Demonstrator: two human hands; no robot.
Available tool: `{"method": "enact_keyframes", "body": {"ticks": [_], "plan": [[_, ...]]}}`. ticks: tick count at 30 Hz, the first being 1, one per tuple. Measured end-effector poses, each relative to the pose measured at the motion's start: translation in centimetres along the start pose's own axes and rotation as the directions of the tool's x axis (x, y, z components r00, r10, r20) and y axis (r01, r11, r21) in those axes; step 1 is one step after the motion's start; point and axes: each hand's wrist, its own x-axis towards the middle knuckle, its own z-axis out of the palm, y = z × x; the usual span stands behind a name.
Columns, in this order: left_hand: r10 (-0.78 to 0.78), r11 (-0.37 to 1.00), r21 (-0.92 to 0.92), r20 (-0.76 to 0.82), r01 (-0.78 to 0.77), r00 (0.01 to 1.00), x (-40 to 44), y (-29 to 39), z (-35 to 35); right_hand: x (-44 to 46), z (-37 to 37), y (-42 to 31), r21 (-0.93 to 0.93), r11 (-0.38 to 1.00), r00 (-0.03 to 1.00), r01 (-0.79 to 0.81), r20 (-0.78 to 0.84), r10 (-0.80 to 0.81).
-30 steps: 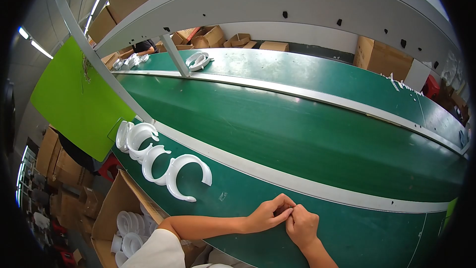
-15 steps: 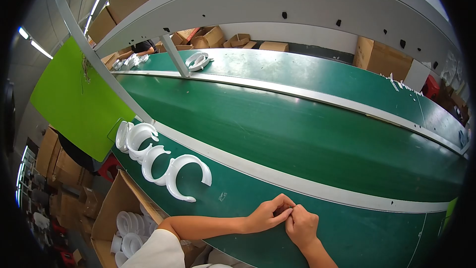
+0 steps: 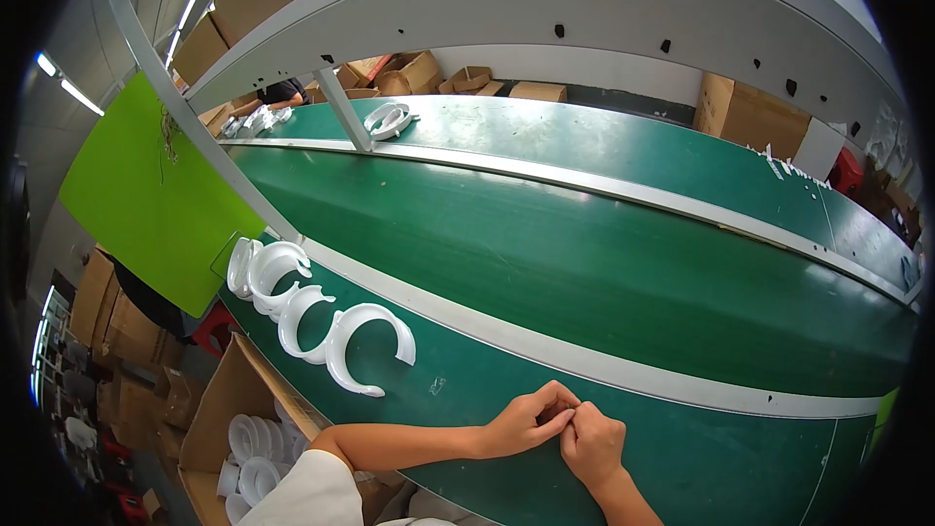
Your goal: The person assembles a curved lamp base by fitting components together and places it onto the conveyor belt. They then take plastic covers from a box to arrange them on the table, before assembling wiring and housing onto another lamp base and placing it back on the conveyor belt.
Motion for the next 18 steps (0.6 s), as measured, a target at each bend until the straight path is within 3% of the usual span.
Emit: {"method": "enact_keyframes", "body": {"ticks": [18], "plan": [[0.008, 1.0, 0.011, -0.009, -0.008, 1.0, 0.01, 0.2, 0.01, -0.01, 0.0, 0.0, 0.0, 1.0, 1.0, -0.003, 0.006, 0.003]]}}
